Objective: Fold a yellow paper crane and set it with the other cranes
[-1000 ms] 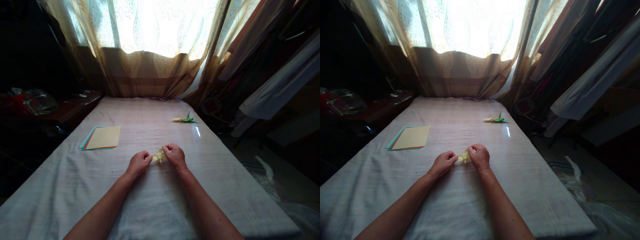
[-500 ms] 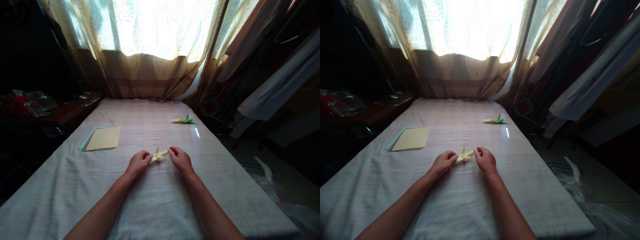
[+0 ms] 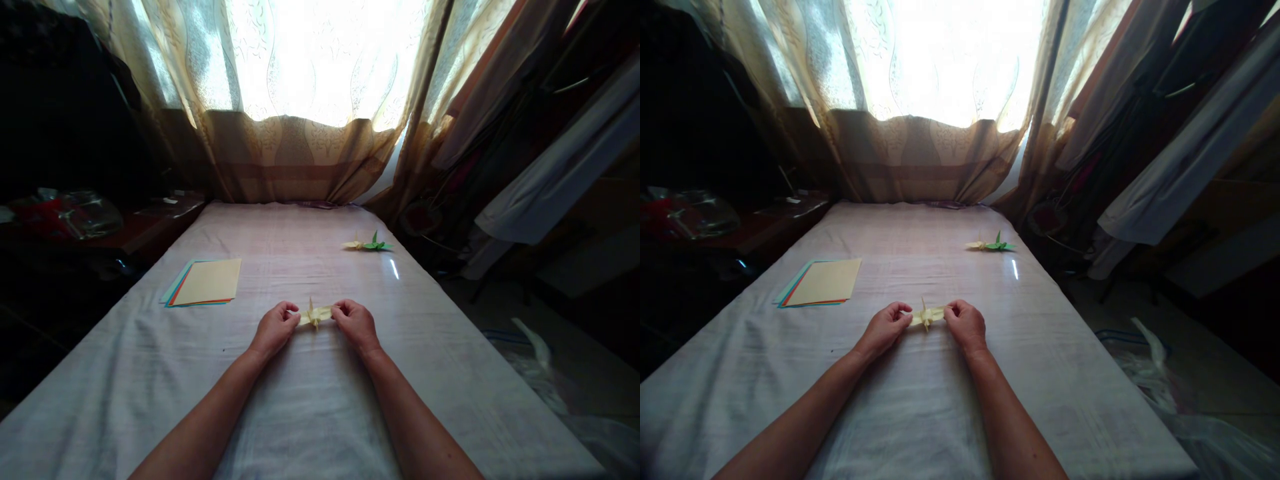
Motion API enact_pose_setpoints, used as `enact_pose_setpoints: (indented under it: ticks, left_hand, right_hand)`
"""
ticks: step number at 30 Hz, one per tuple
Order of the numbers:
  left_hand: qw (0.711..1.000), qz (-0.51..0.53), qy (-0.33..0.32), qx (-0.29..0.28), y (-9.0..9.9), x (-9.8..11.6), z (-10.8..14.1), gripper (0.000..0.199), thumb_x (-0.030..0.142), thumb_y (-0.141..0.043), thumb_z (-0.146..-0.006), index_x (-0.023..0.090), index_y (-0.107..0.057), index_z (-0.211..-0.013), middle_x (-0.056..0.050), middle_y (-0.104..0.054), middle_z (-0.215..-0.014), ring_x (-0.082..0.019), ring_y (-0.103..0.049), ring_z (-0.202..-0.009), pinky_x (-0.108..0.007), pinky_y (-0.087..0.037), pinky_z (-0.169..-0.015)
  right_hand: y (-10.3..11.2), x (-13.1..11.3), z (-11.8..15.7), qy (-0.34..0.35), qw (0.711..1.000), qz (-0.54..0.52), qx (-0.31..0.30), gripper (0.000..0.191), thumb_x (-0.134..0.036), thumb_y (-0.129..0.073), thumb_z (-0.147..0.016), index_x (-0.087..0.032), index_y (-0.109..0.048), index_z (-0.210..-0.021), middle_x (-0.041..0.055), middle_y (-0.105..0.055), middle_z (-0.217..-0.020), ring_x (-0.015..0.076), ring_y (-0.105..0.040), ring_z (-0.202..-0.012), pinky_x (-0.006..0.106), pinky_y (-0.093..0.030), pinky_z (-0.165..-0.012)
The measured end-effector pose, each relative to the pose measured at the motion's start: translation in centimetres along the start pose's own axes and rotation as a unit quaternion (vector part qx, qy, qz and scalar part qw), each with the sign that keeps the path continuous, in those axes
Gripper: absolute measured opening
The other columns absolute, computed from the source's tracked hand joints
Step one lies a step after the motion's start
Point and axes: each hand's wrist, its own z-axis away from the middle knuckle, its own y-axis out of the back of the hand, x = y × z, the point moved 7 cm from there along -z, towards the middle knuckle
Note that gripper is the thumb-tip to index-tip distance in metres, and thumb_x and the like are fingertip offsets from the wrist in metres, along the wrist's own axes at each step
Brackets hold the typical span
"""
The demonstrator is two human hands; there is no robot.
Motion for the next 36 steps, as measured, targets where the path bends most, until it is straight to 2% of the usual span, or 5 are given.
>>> enact_pose_setpoints:
  ticks: [10,18,30,33,36]
  left_hand:
    - [1.0,0.016,-0.007,-0.013,0.2,1.4,-3.1,0.036,0.047,-0.057,-0.077,0.018,-0.06,-0.099,0.004,-0.062,-0.069,-0.007,-0.046,-0.038,-0.019,-0.032,-0.036]
    - [0.995,-0.03,-0.051,0.078,3.5,2.2,-8.2,0.029,0.041,-0.048,-0.081,0.018,-0.061,-0.092,0.004,-0.059,-0.064,-0.01,-0.05,-0.04,-0.022,-0.038,-0.045]
    - [0.989,-0.065,-0.086,0.101,3.8,0.6,-8.7,0.037,0.052,-0.048,-0.079,0.022,-0.063,-0.094,0.004,-0.059,-0.062,-0.015,-0.055,-0.048,-0.025,-0.043,-0.05]
    - [0.987,-0.084,-0.077,0.111,4.0,0.5,-8.8,0.037,0.053,-0.049,-0.078,0.023,-0.064,-0.092,0.003,-0.059,-0.061,-0.016,-0.055,-0.049,-0.025,-0.043,-0.05]
    - [0.986,-0.093,-0.07,0.12,4.2,0.3,-8.8,0.037,0.054,-0.051,-0.076,0.024,-0.066,-0.09,0.004,-0.059,-0.06,-0.017,-0.055,-0.051,-0.026,-0.044,-0.051]
  right_hand:
    - [0.8,-0.1,-2.5,0.039,0.997,-0.061,0.012,0.018,-0.032,-0.053,-0.073,-0.022,-0.069,-0.071,-0.0011,-0.072,-0.067,0.0173,-0.067,-0.066,0.025,-0.048,-0.063]
    - [6.3,4.0,-9.0,0.014,0.993,-0.084,0.079,0.022,-0.035,-0.052,-0.075,-0.02,-0.068,-0.077,0.0027,-0.073,-0.071,0.0203,-0.07,-0.072,0.028,-0.051,-0.067]
    - [12.9,10.0,-18.6,-0.068,0.989,-0.017,0.128,0.021,-0.03,-0.054,-0.08,-0.018,-0.071,-0.085,0.004,-0.073,-0.075,0.0212,-0.069,-0.078,0.029,-0.051,-0.069]
    - [13.6,10.8,-20.5,-0.086,0.991,0.005,0.106,0.02,-0.028,-0.056,-0.087,-0.015,-0.07,-0.094,0.0056,-0.072,-0.087,0.0208,-0.067,-0.084,0.032,-0.052,-0.076]
    - [13.8,11.4,-22.1,-0.1,0.992,0.023,0.078,0.03,-0.034,-0.059,-0.092,-0.016,-0.06,-0.116,0.0078,-0.062,-0.116,0.021,-0.063,-0.098,0.039,-0.054,-0.083]
